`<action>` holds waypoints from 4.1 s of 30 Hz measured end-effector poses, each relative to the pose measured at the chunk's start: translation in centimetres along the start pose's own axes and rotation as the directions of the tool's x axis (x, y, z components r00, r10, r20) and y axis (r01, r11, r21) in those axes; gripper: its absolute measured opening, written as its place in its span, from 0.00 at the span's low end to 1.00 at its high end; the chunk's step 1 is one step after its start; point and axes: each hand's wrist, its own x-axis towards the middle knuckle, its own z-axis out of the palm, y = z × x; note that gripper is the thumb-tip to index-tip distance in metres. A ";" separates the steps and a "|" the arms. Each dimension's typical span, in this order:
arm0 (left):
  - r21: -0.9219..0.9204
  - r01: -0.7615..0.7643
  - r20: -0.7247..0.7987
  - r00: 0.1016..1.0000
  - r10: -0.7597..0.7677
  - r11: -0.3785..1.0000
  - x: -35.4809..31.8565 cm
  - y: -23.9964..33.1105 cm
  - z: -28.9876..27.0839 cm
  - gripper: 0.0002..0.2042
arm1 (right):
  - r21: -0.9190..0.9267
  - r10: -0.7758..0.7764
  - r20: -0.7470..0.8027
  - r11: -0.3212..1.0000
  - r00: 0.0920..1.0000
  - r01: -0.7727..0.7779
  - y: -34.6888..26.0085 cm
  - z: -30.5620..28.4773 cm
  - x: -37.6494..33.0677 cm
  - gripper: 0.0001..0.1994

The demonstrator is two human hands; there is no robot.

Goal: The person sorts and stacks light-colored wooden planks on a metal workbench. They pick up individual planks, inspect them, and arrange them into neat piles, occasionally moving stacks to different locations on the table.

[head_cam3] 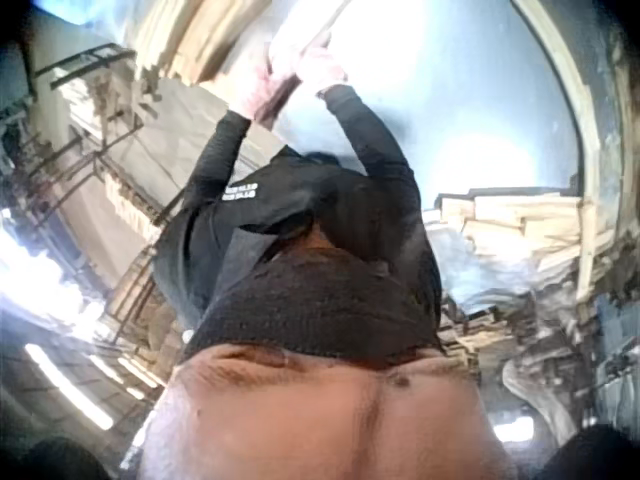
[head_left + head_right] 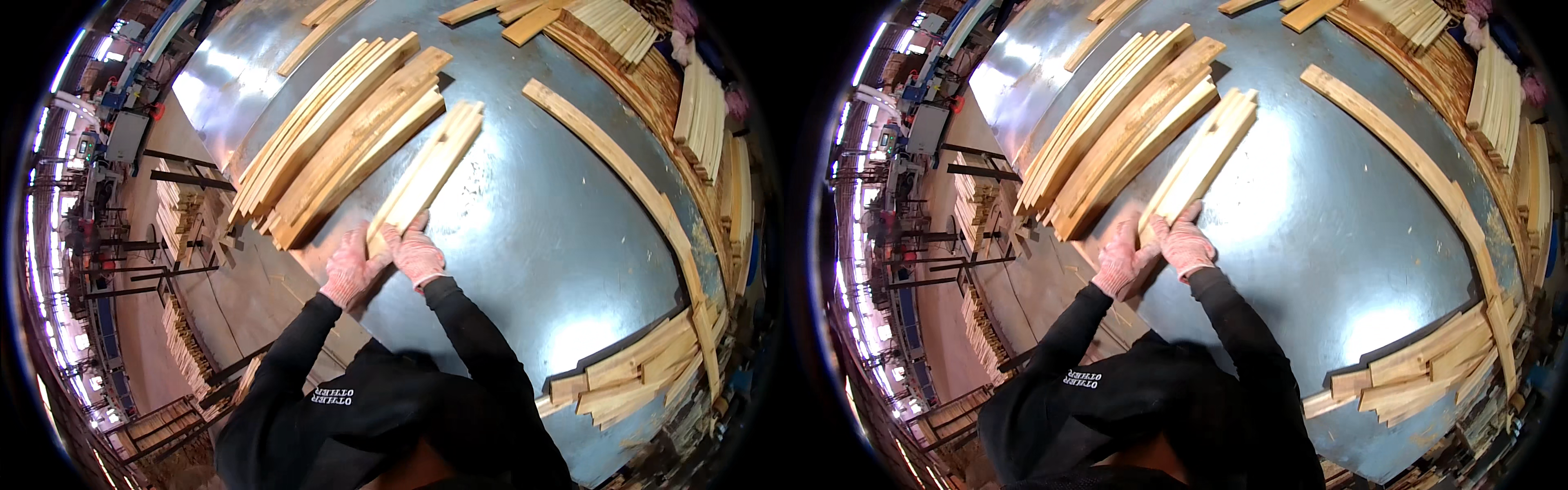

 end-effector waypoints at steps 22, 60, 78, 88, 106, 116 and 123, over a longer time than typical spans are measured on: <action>-0.647 0.746 0.653 0.649 0.390 -0.159 3.8 21.4 12.2 0.30 | -0.431 -0.119 -0.059 0.898 0.991 0.083 11.0 -29.8 -5.7 0.35; -0.760 0.626 0.643 0.685 0.344 0.174 -7.9 23.2 23.0 0.35 | -0.476 -0.174 -0.039 0.869 0.984 0.135 24.3 -29.1 -18.3 0.38; -0.772 0.565 0.598 0.801 0.031 0.291 -9.9 30.5 18.8 0.17 | -0.336 0.100 -0.508 0.892 0.856 -0.304 37.7 -47.5 -25.0 0.28; -0.077 -0.148 0.123 0.980 0.156 0.986 -7.4 24.3 14.9 0.33 | 0.516 -0.134 -0.554 0.719 0.822 0.466 37.9 -27.0 -12.5 0.27; -0.052 0.867 0.561 0.435 0.704 -0.495 -9.1 13.7 17.0 0.35 | 0.700 0.027 -0.580 0.526 0.814 0.482 25.6 -9.9 -9.9 0.29; -0.194 0.183 0.179 0.973 -0.149 0.964 -3.0 2.7 4.7 0.15 | 0.606 0.189 -0.559 0.757 0.807 0.243 7.8 0.8 -2.3 0.36; 0.160 -0.313 -0.309 0.885 0.348 0.936 -1.3 -0.4 -0.1 0.36 | 0.566 0.149 -0.391 0.817 0.908 0.110 4.9 5.1 6.1 0.38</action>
